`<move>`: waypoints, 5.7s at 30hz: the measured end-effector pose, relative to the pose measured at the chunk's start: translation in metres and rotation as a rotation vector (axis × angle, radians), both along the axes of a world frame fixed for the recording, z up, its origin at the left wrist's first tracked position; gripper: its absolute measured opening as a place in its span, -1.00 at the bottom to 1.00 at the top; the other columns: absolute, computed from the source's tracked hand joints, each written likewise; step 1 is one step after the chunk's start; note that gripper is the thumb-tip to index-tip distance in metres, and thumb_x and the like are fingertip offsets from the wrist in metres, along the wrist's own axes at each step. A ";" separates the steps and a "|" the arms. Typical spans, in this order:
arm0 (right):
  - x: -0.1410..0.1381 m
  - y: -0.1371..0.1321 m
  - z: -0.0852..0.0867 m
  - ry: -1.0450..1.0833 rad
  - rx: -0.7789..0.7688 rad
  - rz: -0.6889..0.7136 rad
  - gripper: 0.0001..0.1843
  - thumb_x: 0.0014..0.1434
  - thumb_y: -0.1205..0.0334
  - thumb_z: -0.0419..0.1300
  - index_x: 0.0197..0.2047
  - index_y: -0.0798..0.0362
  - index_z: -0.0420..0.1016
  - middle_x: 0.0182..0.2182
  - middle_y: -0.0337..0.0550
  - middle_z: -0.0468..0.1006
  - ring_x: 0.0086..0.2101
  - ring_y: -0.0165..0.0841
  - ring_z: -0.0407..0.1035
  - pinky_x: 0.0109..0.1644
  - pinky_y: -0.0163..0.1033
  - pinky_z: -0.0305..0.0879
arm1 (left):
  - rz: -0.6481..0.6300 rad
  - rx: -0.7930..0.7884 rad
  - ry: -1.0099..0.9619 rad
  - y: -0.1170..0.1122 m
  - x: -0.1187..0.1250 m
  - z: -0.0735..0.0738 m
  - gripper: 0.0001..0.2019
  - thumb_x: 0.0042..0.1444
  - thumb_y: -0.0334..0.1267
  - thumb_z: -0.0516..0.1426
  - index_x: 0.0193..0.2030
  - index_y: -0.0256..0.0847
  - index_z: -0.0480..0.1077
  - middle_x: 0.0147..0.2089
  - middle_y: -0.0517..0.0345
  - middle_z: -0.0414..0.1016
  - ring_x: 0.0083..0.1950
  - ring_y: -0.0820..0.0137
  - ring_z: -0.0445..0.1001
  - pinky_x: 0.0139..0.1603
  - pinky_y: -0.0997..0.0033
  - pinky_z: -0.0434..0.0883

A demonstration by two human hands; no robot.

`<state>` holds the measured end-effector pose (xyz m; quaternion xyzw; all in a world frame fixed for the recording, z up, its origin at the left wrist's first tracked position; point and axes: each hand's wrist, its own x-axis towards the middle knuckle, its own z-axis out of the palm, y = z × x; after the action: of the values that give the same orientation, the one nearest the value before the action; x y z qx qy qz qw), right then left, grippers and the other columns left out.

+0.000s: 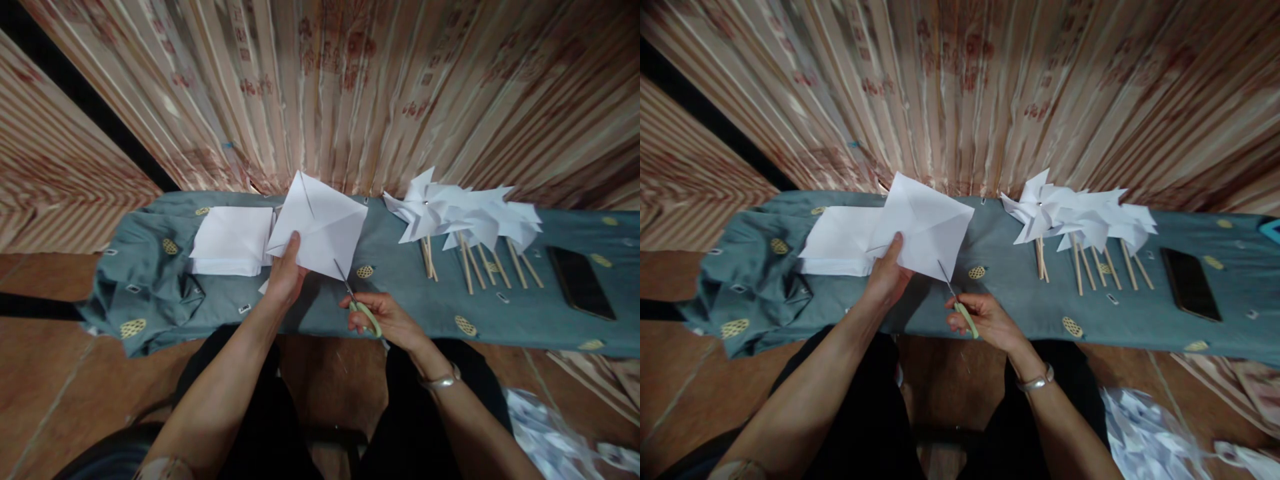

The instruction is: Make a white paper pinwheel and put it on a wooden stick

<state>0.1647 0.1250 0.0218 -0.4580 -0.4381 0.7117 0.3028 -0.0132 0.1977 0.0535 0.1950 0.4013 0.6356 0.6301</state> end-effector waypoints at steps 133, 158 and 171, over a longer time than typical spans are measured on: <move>-0.013 0.005 -0.004 -0.009 0.002 -0.161 -0.51 -0.28 -0.04 0.46 -0.35 0.11 0.51 -0.62 -0.27 0.50 -0.64 -0.52 0.28 -0.55 -0.37 0.19 | -0.077 -0.134 -0.015 -0.011 0.012 -0.007 -0.71 0.13 -0.28 0.18 0.00 -0.26 0.44 -0.02 -0.02 0.57 -0.04 0.30 0.55 0.02 0.32 0.45; -0.017 0.006 0.000 -0.015 0.014 -0.191 -0.50 -0.32 -0.09 0.46 -0.41 0.09 0.49 -0.66 -0.29 0.48 -0.67 -0.52 0.25 -0.59 -0.37 0.17 | -0.076 -0.155 0.022 -0.013 0.015 -0.005 -0.76 0.17 -0.33 0.13 -0.02 -0.29 0.42 0.01 -0.04 0.55 -0.20 0.40 0.56 -0.15 0.43 0.49; -0.012 -0.001 0.004 0.014 -0.019 -0.023 -0.42 -0.22 -0.13 0.42 -0.25 0.11 0.44 -0.57 -0.25 0.54 -0.60 -0.52 0.32 -0.52 -0.39 0.24 | -0.080 -0.079 -0.046 -0.003 0.007 -0.009 -0.65 0.13 -0.31 0.17 0.07 -0.28 0.40 0.03 -0.04 0.55 0.02 0.28 0.52 0.10 0.28 0.43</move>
<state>0.1531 0.1244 0.0260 -0.4611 -0.4239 0.7154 0.3095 -0.0066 0.1943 0.0449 0.1713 0.4036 0.5977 0.6712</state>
